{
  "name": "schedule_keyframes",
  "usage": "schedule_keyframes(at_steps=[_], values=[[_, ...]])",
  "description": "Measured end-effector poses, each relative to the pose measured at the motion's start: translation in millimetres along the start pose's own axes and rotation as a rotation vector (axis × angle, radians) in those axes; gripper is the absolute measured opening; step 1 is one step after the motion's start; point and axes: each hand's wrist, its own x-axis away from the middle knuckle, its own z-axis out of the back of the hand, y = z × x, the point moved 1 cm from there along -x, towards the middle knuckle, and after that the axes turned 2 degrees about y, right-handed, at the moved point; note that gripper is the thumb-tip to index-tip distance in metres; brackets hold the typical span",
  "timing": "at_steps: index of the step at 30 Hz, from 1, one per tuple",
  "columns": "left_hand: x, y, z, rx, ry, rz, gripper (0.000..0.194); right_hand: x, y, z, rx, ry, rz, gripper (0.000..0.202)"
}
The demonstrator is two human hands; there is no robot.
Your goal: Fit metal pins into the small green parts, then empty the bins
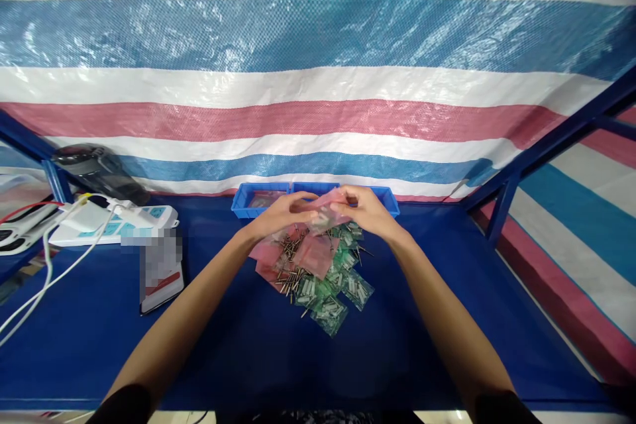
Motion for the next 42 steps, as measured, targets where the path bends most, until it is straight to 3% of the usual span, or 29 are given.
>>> schedule_keyframes(at_steps=[4,12,15,19,23,30,32,37,42], values=[[-14.4,-8.7,6.6,0.087,0.121,0.011,0.027,-6.5,6.7,-8.0,-0.105,0.113,-0.016,0.017],[3.2,-18.3,8.9,-0.083,0.136,-0.004,0.021,8.9,19.1,-14.7,-0.151,-0.066,-0.16,0.018],[5.8,-17.2,5.6,0.037,0.15,0.028,0.025,11.4,24.1,-21.8,-0.229,-0.082,-0.168,0.02],[7.2,-18.2,3.2,0.252,0.182,0.132,0.035,11.4,27.0,-28.4,-0.277,0.006,-0.192,0.019],[8.4,-22.1,3.2,0.231,0.102,0.208,0.033,10.5,26.1,-28.9,-0.337,0.085,-0.219,0.021],[10.5,-21.2,6.6,0.052,0.015,0.113,0.021,8.0,27.3,-23.3,-0.298,0.13,-0.218,0.035],[12.1,-18.1,8.6,0.002,-0.011,0.098,0.022,8.6,21.5,-20.8,-0.235,0.091,-0.183,0.034],[15.7,-8.5,11.1,-0.138,0.028,-0.034,0.02,14.7,6.0,-23.2,-0.089,-0.161,-0.122,0.013],[16.3,-4.6,7.6,-0.17,0.029,-0.093,0.022,17.6,9.4,-30.8,-0.036,-0.18,-0.151,0.021]])
